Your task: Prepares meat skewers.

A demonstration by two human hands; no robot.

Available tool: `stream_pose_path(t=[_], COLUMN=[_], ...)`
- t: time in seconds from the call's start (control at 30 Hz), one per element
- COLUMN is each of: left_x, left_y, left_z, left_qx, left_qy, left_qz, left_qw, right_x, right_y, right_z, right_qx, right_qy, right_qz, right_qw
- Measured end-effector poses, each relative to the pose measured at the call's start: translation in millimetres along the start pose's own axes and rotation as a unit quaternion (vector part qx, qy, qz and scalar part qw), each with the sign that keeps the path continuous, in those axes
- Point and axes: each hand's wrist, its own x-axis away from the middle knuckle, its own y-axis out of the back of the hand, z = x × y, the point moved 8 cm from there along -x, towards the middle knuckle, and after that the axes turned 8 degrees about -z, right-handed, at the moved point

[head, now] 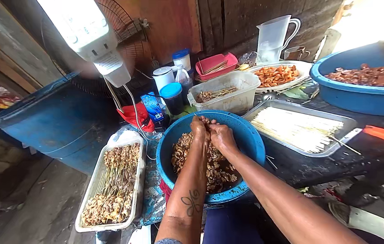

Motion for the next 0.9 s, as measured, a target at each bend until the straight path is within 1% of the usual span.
stream_pose_path(t=[0.1,0.2,0.23,0.27,0.3,0.33,0.4,0.43,0.5,0.53,0.57,0.6,0.63,0.67,0.7,0.73,0.77,0.8,0.83,0.87,0.9], left_x=[7.6,7.7,3.7,-1.0,-6.5,-10.9,-13.0,-11.1,-7.2,-5.9,-6.8,-12.0,-18.6,-27.0,-34.0,-39.2,-43.5,-46.7,-51.3,-55.8,-58.8], left_y=[-5.2,-5.8,-4.7,-2.5,-1.4,-0.5,-1.6,-5.1,-4.8,-1.7,0.9,2.9,3.8,4.6,6.9,11.1,18.0,25.9,33.5,39.2,43.3], left_z=[6.6,8.4,8.3,7.2,5.5,4.3,8.2,13.7,35.8,46.9,54.6,57.3,54.0,47.5,39.2,30.4,23.1,17.1,11.9,6.6,0.8], left_qx=[-0.038,-0.106,-0.156,-0.233,-0.323,-0.418,-0.572,-0.638,-0.748,-0.792,-0.816,-0.819,-0.803,-0.766,-0.713,-0.646,-0.566,-0.48,-0.408,-0.356,-0.326], left_qy=[-0.006,0.011,0.006,-0.016,-0.056,-0.11,-0.205,-0.229,-0.223,-0.204,-0.191,-0.188,-0.185,-0.186,-0.179,-0.157,-0.127,-0.095,-0.073,-0.066,-0.072], left_qz=[0.027,0.063,0.085,0.112,0.14,0.158,0.198,0.214,0.223,0.222,0.221,0.22,0.222,0.223,0.218,0.2,0.172,0.144,0.118,0.096,0.077], left_qw=[0.999,0.992,0.984,0.966,0.934,0.888,0.769,0.704,0.584,0.531,0.499,0.495,0.521,0.573,0.642,0.72,0.796,0.86,0.902,0.927,0.939], right_x=[-7.2,-9.8,-12.0,-14.2,-17.1,-19.3,-20.8,-22.1,-22.3,-22.1,-21.3,-20.0,-19.0,-18.0,-16.7,-15.8,-14.8,-13.7,-13.0,-13.2,-13.1], right_y=[6.0,13.5,18.0,23.9,30.4,35.9,40.5,41.0,40.3,38.6,37.0,35.6,34.9,34.1,32.4,29.7,26.6,23.4,20.6,18.5,17.1], right_z=[-4.0,-11.6,-17.7,-24.1,-30.8,-38.5,-48.4,-48.7,-46.4,-45.5,-45.6,-45.9,-45.6,-44.9,-44.8,-45.1,-44.6,-44.3,-44.3,-44.4,-44.6], right_qx=[-0.012,-0.036,-0.043,-0.042,-0.038,-0.038,-0.052,-0.055,-0.036,-0.024,-0.014,-0.006,0.001,0.007,0.019,0.036,0.057,0.077,0.09,0.096,0.094], right_qy=[-0.004,-0.022,-0.039,-0.05,-0.056,-0.063,-0.079,-0.083,-0.08,-0.078,-0.076,-0.074,-0.071,-0.071,-0.078,-0.084,-0.088,-0.089,-0.085,-0.079,-0.075], right_qz=[-0.011,-0.012,-0.015,-0.017,-0.021,-0.026,-0.037,-0.043,-0.043,-0.036,-0.031,-0.024,-0.016,-0.007,0.01,0.03,0.05,0.068,0.079,0.084,0.083], right_qw=[1.0,0.999,0.998,0.998,0.997,0.997,0.995,0.994,0.995,0.996,0.997,0.997,0.997,0.997,0.997,0.995,0.993,0.991,0.989,0.989,0.989])
